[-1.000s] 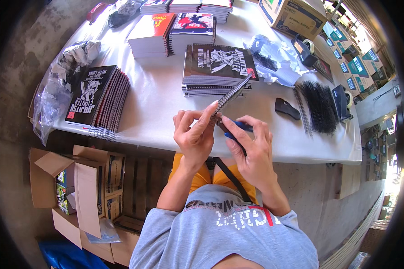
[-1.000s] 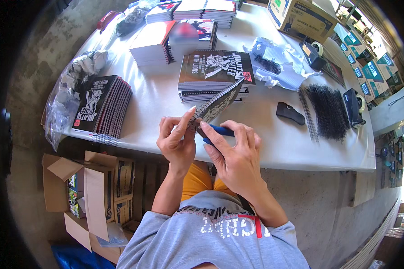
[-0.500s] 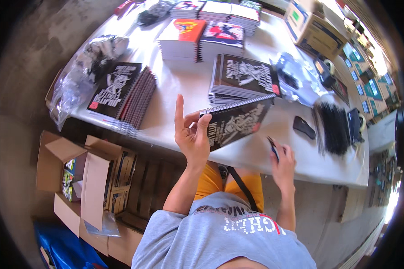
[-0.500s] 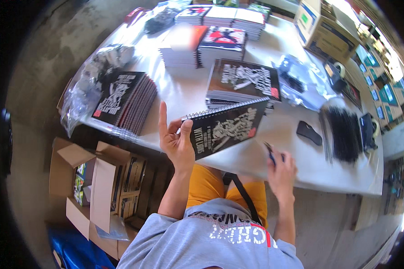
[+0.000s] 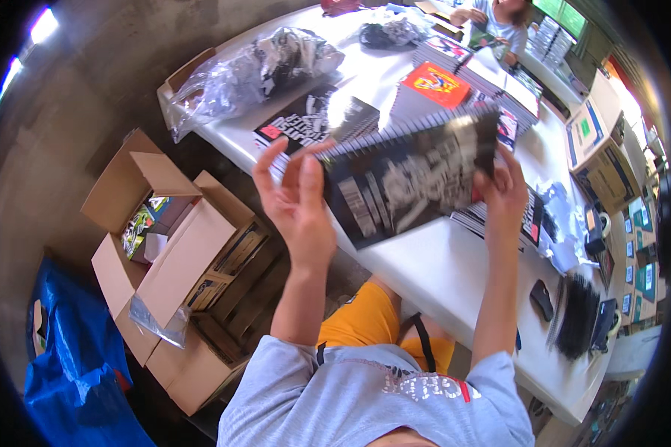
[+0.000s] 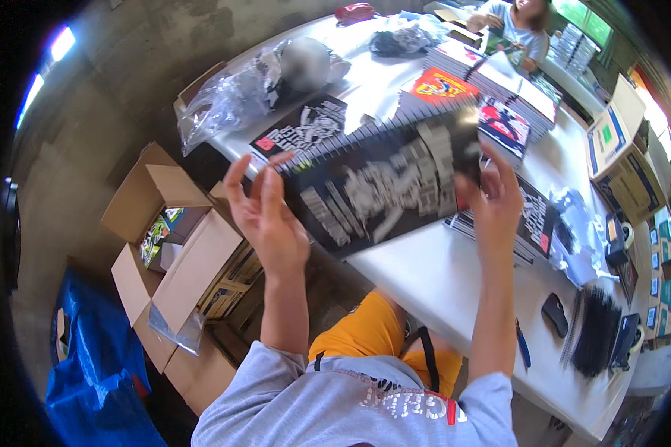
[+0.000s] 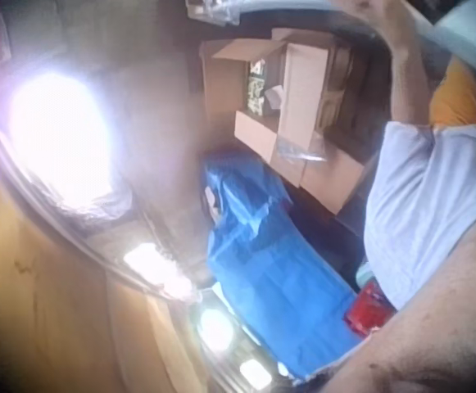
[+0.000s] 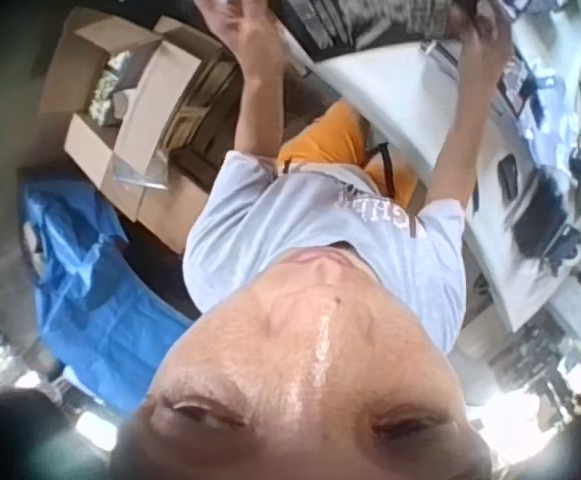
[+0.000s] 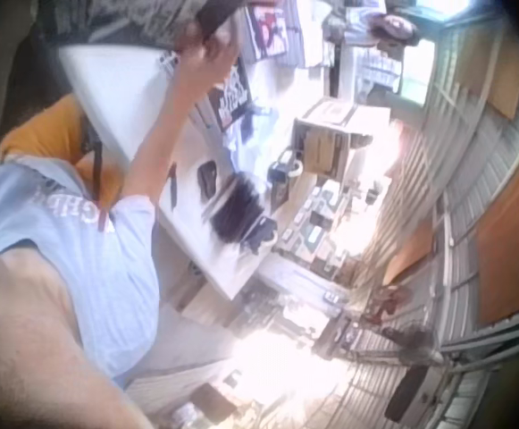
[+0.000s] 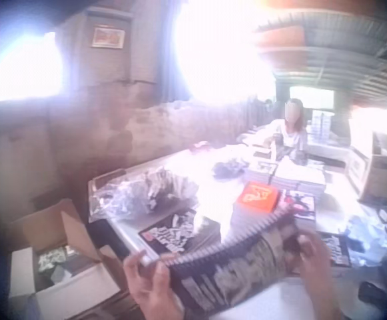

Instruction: The person binds books by inserting a plastic spiral into the pre-punched holes and then uses a blue tool to crimp the ends of the spiral. The person then places the finished books into a cardboard box.

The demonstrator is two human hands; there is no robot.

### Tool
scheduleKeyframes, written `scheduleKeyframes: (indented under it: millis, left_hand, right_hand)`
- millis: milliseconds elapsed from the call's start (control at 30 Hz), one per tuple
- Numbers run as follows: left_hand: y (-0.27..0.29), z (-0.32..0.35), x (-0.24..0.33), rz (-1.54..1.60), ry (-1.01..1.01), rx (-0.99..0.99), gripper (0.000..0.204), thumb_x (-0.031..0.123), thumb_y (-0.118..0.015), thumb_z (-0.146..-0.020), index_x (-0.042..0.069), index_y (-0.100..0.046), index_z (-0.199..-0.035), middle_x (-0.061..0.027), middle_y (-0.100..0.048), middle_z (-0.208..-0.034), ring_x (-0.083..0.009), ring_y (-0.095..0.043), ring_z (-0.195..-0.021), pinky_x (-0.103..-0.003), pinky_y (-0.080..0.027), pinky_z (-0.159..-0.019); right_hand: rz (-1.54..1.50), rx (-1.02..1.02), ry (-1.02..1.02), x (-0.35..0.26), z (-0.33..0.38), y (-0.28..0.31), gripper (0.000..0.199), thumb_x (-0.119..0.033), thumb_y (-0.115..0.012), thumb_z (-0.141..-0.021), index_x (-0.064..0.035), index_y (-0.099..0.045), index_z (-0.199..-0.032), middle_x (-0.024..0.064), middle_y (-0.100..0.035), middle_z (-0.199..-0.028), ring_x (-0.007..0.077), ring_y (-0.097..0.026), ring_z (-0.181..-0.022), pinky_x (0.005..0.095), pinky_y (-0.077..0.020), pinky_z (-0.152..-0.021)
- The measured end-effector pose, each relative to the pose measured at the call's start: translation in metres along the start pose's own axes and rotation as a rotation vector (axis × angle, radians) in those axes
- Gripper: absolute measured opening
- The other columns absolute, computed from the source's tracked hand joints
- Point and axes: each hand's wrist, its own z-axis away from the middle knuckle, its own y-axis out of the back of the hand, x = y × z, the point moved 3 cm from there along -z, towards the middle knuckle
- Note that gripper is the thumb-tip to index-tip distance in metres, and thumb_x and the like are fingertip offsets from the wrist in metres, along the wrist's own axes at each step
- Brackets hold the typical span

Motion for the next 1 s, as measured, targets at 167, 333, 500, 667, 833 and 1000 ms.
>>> scheduleKeyframes:
  millis: [167, 333, 500, 667, 833, 1000]
  left_hand:
    - [0.045, -0.091, 0.014, -0.198, -0.038, 0.13, 0.025, 0.012, -0.058, -0.088, 0.013, -0.048, -0.111, -0.004, -0.063, -0.096, -0.0033, -0.05, -0.07, -0.02, -0.034, -0.051]
    - [0.102, -0.147, -0.048, -0.962, -0.08, 0.136, 0.02, 0.006, -0.054, -0.084, 0.004, -0.057, -0.104, -0.0106, -0.064, -0.089, -0.0129, -0.056, -0.068, -0.024, -0.043, -0.056]
    - [0.149, -0.133, -0.112, -0.77, 0.154, 0.081, 0.024, 0.019, -0.049, -0.088, 0.001, -0.059, -0.102, -0.0115, -0.056, -0.108, -0.0206, -0.051, -0.103, -0.029, -0.036, -0.09]
    - [0.129, -0.125, -0.126, -0.371, 0.178, 0.247, 0.02, 0.02, -0.045, -0.091, 0.002, -0.051, -0.097, -0.0059, -0.051, -0.092, -0.0147, -0.048, -0.089, -0.027, -0.038, -0.083]
    - [0.118, -0.121, -0.127, -0.067, 0.234, 0.322, 0.021, 0.025, -0.039, -0.093, 0.005, -0.046, -0.091, -0.0044, -0.049, -0.084, -0.0127, -0.05, -0.074, -0.024, -0.042, -0.069]
    - [0.142, -0.133, -0.135, -0.141, 0.223, 0.311, 0.035, 0.032, -0.034, -0.095, 0.002, -0.051, -0.096, -0.006, -0.05, -0.083, -0.0157, -0.052, -0.078, -0.027, -0.044, -0.073]
  right_hand:
    - [0.158, -0.208, 0.083, -0.014, -0.107, -0.125, 0.044, -0.026, -0.075, -0.072, -0.0096, -0.063, -0.111, 0.0108, -0.066, -0.088, 0.0107, -0.06, -0.075, 0.0242, -0.0474, -0.068]
    - [0.57, -0.469, 0.01, 0.076, -0.145, -0.197, 0.051, -0.043, -0.071, -0.069, -0.0126, -0.064, -0.11, 0.0131, -0.066, -0.092, 0.0274, -0.064, -0.085, 0.034, -0.0483, -0.08]
    - [0.757, -0.239, 0.155, 0.118, -0.116, -0.211, 0.039, -0.046, -0.059, -0.079, -0.0196, -0.065, -0.106, 0.0146, -0.066, -0.096, 0.0277, -0.062, -0.09, 0.0316, -0.0438, -0.087]
    - [0.149, 0.034, -0.236, 0.141, -0.103, -0.205, 0.042, -0.044, -0.051, -0.086, -0.0074, -0.069, -0.094, 0.0119, -0.068, -0.088, 0.0245, -0.063, -0.089, 0.0312, -0.0443, -0.081]
    - [0.049, 0.161, -0.267, 0.143, -0.1, -0.202, 0.052, -0.05, -0.045, -0.089, -0.0056, -0.072, -0.08, 0.0119, -0.068, -0.08, 0.0222, -0.062, -0.082, 0.0314, -0.0448, -0.077]
    - [0.055, 0.167, -0.239, 0.137, -0.098, -0.215, 0.056, -0.049, -0.037, -0.092, -0.0041, -0.068, -0.08, 0.0111, -0.066, -0.077, 0.0243, -0.061, -0.08, 0.0324, -0.0444, -0.077]
